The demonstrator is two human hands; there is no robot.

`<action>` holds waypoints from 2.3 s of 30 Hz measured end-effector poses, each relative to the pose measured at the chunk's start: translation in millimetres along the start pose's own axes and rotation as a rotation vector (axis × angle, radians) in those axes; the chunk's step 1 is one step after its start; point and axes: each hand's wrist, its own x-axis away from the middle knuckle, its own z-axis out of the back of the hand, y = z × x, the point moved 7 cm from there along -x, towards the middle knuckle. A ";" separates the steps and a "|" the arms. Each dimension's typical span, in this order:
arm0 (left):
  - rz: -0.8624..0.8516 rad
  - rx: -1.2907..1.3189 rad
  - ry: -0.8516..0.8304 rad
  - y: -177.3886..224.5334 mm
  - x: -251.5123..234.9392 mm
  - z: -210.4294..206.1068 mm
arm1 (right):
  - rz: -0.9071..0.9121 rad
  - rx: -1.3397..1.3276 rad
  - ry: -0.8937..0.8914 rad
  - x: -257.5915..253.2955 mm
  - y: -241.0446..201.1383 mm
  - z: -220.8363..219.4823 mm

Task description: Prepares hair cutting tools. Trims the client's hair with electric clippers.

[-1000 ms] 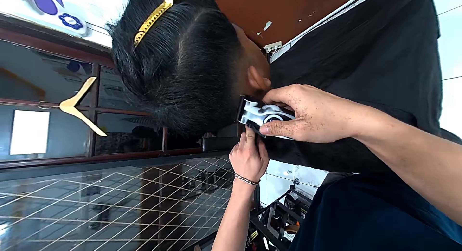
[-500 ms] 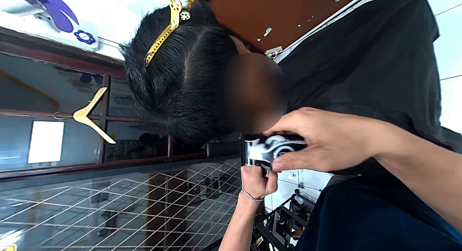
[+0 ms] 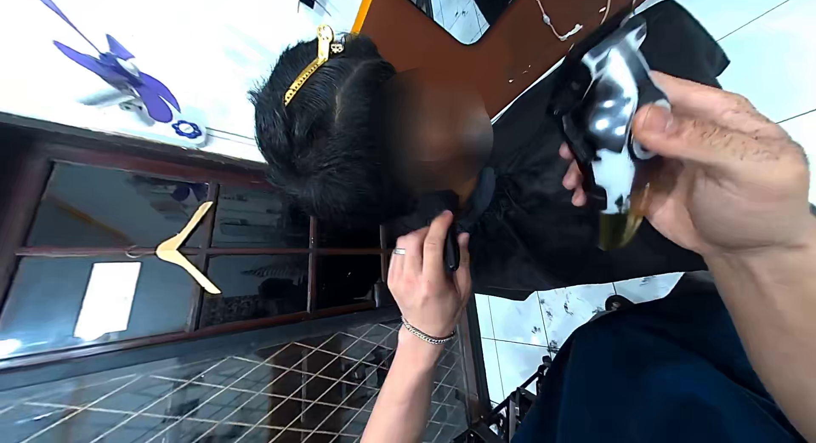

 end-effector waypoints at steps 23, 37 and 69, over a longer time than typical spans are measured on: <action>0.137 -0.144 -0.274 -37.6 34.9 -56.7 | -0.265 0.670 -0.688 -39.7 94.3 -91.6; 0.130 -0.158 -0.247 -38.1 34.9 -60.9 | -0.260 0.628 -0.678 -48.2 91.9 -96.7; 0.154 -0.133 -0.262 -37.5 35.2 -63.1 | -0.304 0.610 -0.649 -47.1 95.2 -91.3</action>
